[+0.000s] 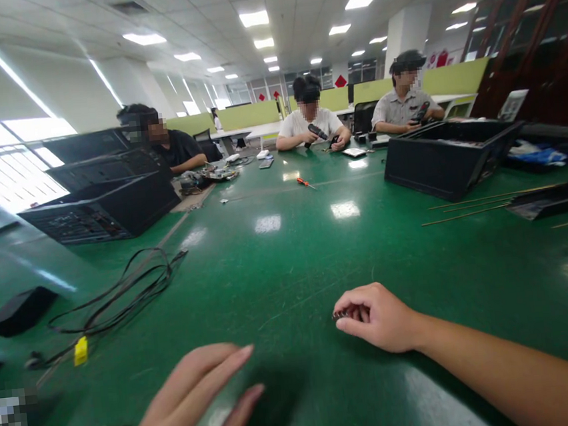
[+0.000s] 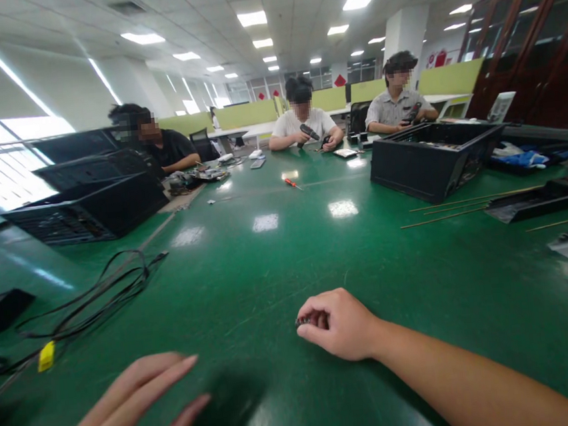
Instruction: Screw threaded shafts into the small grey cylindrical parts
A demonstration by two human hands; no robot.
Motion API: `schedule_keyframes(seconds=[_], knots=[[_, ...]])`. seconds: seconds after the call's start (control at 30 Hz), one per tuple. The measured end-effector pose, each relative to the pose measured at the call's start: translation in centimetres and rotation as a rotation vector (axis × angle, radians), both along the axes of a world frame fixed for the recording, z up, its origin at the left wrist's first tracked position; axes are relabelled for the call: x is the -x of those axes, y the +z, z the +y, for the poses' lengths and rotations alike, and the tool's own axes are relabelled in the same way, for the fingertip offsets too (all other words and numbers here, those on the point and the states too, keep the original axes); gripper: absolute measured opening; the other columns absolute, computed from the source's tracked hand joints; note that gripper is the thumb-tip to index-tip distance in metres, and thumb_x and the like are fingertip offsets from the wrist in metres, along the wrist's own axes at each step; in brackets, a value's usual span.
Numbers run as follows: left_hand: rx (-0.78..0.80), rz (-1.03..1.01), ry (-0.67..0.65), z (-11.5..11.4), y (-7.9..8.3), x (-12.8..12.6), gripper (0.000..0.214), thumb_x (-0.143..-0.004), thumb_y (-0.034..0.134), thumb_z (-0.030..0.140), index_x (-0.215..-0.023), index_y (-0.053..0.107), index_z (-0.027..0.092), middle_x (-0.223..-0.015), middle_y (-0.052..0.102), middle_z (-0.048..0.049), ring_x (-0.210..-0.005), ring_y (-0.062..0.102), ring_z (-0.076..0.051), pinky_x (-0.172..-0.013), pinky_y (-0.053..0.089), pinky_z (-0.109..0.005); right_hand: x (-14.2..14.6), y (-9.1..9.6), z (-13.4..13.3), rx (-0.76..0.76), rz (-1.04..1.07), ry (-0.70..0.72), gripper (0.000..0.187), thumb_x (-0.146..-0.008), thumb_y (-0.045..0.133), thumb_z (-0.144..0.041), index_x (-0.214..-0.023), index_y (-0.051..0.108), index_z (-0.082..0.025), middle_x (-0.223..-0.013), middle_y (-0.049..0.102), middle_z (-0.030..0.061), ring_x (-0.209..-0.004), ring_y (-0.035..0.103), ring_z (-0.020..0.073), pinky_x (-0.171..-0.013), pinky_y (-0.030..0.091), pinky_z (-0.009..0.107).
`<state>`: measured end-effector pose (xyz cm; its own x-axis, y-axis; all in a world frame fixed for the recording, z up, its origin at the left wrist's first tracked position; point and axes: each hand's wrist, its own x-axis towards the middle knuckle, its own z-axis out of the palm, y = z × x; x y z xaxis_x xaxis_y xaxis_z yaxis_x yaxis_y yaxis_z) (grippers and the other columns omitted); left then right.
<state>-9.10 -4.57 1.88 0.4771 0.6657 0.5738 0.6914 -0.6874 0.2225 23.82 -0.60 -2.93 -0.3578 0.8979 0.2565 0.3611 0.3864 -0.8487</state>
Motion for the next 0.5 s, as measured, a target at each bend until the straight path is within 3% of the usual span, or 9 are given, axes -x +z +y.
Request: schedule_keyframes(seconds=[0.07,0.13,0.23,0.37,0.5], knots=[[0.159,0.116,-0.221,1.9,-0.1,-4.2,0.056,-0.088,0.069,0.025,-0.14,0.051,0.033,-0.126,0.062,-0.0069,-0.111,0.063,-0.022,-0.094,0.056,-0.034,-0.3,0.0,0.0,0.058,0.05,0.117,0.02,-0.083,0.072,-0.03,-0.095,0.077,-0.014,-0.072,0.068,0.0018,-0.058,0.057,0.0112,-0.056,0.043,0.02],[0.287,0.109,-0.373,3.7,-0.4,-8.1,0.059,-0.086,0.072,0.021,-0.14,0.052,0.031,-0.129,0.061,-0.0085,-0.116,0.06,-0.023,-0.099,0.053,-0.037,-0.6,0.1,0.2,0.112,0.092,0.23,0.023,-0.083,0.073,-0.033,-0.096,0.078,-0.014,-0.073,0.067,0.0015,-0.061,0.056,0.0116,-0.058,0.043,0.021],[0.399,-0.113,-0.512,5.1,-1.1,-12.0,0.034,-0.085,0.073,0.019,-0.118,0.068,0.027,-0.116,0.065,-0.0077,-0.104,0.065,-0.019,-0.091,0.055,-0.032,-1.1,0.3,0.5,0.186,0.177,0.344,0.023,-0.087,0.071,-0.036,-0.087,0.078,-0.014,-0.074,0.066,0.0013,-0.068,0.057,0.0127,-0.065,0.045,0.023],[0.464,-0.289,-0.508,5.1,-1.6,-13.3,0.017,-0.083,0.073,0.015,-0.096,0.076,0.025,-0.105,0.069,-0.0063,-0.092,0.067,-0.017,-0.081,0.055,-0.028,-1.3,0.4,0.8,0.286,0.248,0.432,0.025,-0.087,0.072,-0.037,-0.088,0.079,-0.013,-0.079,0.068,0.0028,-0.075,0.059,0.0139,-0.071,0.046,0.024],[0.495,-0.372,-0.478,4.3,0.0,-10.6,0.015,-0.083,0.074,0.015,-0.094,0.075,0.025,-0.099,0.075,-0.0041,-0.092,0.071,-0.018,-0.083,0.057,-0.029,-1.3,-0.3,0.8,0.434,0.31,0.433,0.039,-0.08,0.079,-0.035,-0.114,0.075,-0.016,-0.091,0.075,0.0065,-0.074,0.065,0.0131,-0.07,0.049,0.023]])
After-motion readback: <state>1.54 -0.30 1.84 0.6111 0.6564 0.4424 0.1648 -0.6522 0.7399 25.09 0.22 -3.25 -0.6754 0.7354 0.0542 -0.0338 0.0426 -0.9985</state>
